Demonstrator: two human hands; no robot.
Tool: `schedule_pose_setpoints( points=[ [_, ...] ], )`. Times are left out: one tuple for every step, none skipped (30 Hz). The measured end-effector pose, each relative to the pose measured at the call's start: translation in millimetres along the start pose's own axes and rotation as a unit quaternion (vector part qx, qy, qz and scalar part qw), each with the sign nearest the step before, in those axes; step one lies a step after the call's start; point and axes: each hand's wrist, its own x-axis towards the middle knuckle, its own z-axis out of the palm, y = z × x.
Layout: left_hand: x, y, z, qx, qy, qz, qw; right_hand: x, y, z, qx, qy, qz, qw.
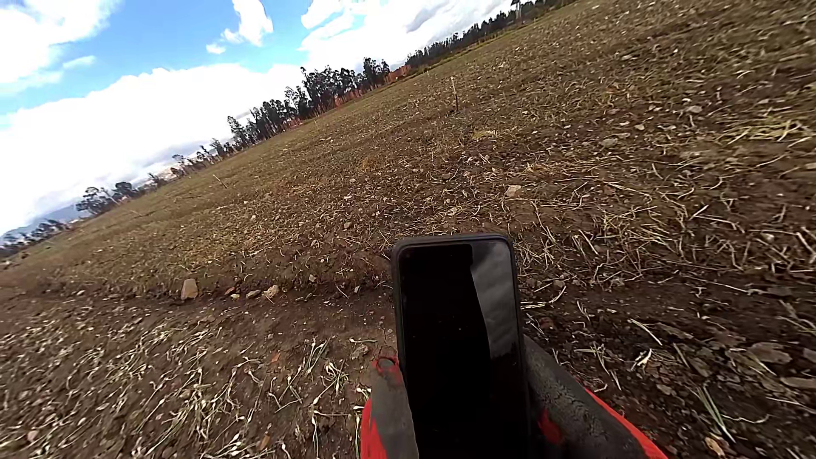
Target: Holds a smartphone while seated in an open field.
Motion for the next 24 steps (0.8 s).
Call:
schedule_pose_setpoints(
  points=[
    [-0.2, 0.4, 0.0, 0.002, -0.003, 0.001, 1.0, 0.5, -0.1, 0.5, -0.008, 0.005, -0.004, 1.0],
    [0.4, 1.1, 0.5, -0.005, -0.005, 0.004, 1.0, 0.2, 1.6, -1.5, -0.012, -0.003, -0.012, 1.0],
    [0.8, 1.4, 0.9, -0.005, -0.011, 0.009, 1.0, 0.1, 4.1, -3.1, -0.013, -0.007, -0.023, 1.0],
    [0.7, 1.3, 1.9, -0.005, -0.017, 0.012, 1.0, 0.0, 8.0, -5.3, -0.007, -0.011, -0.036, 0.999],
    [0.3, 1.0, 2.8, -0.009, -0.021, 0.012, 1.0, 1.0, 10.2, -6.4, -0.004, -0.014, -0.048, 0.999],
    [0.3, 1.3, 3.6, -0.021, -0.023, 0.004, 0.999, 2.4, 10.6, -5.8, 0.0, -0.012, -0.055, 0.998],
    [1.3, 2.7, 4.3, -0.04, -0.022, -0.005, 0.999, 3.5, 11.0, -5.7, 0.004, -0.01, -0.061, 0.998],
    [3.5, 4.0, 4.4, -0.045, -0.026, -0.005, 0.999, 4.7, 11.8, -5.7, 0.005, -0.007, -0.064, 0.998],
    [4.1, 4.5, 3.5, -0.047, -0.034, -0.007, 0.998, 5.8, 11.8, -5.2, 0.011, -0.001, -0.064, 0.998],
    [2.6, 3.0, 2.8, -0.052, -0.04, -0.007, 0.998, 6.9, 11.0, -4.2, 0.016, 0.006, -0.062, 0.998],
    [0.7, 0.8, 1.5, -0.053, -0.052, -0.003, 0.997, 8.1, 8.9, -3.5, 0.006, 0.01, -0.06, 0.998],
    [0.0, -1.0, 1.3, -0.056, -0.056, 0.001, 0.997, 9.2, 7.5, -2.8, -0.003, 0.017, -0.058, 0.998],
    [0.3, -1.4, 1.2, -0.067, -0.059, 0.001, 0.996, 10.4, 8.5, -2.6, -0.01, 0.021, -0.066, 0.998],
    [1.4, -1.2, 0.1, -0.075, -0.069, 0.003, 0.995, 11.4, 10.7, -2.7, -0.009, 0.022, -0.072, 0.997],
    [3.2, -0.1, -1.2, -0.079, -0.078, 0.003, 0.994, 12.0, 12.0, -2.5, -0.008, 0.021, -0.075, 0.997],
    [5.0, 1.7, -2.4, -0.079, -0.083, 0.0, 0.993, 12.4, 12.7, -2.3, -0.006, 0.018, -0.074, 0.997],
    [5.9, 3.1, -4.1, -0.071, -0.088, -0.009, 0.994, 12.9, 13.4, -1.9, -0.001, 0.019, -0.071, 0.997],
    [6.1, 2.9, -5.8, -0.059, -0.094, -0.014, 0.994, 14.0, 14.2, -1.7, 0.0, 0.017, -0.069, 0.997],
    [4.1, 0.5, -6.1, -0.05, -0.094, -0.016, 0.994, 15.2, 14.8, -1.4, 0.0, 0.013, -0.069, 0.998],
    [1.8, -2.2, -6.7, -0.042, -0.097, -0.019, 0.994, 16.4, 15.0, 0.2, 0.01, 0.019, -0.063, 0.998],
    [0.5, -4.0, -7.4, -0.033, -0.1, -0.023, 0.994, 17.2, 15.1, 1.3, 0.021, 0.02, -0.06, 0.998],
    [0.6, -5.2, -7.8, -0.033, -0.102, -0.031, 0.994, 17.8, 15.6, 2.4, 0.028, 0.024, -0.058, 0.998],
    [1.2, -5.6, -9.0, -0.035, -0.106, -0.041, 0.993, 18.1, 16.8, 3.1, 0.035, 0.026, -0.056, 0.998],
    [1.3, -6.3, -10.2, -0.039, -0.109, -0.046, 0.992, 18.3, 18.8, 3.4, 0.044, 0.024, -0.054, 0.997]
  ],
)
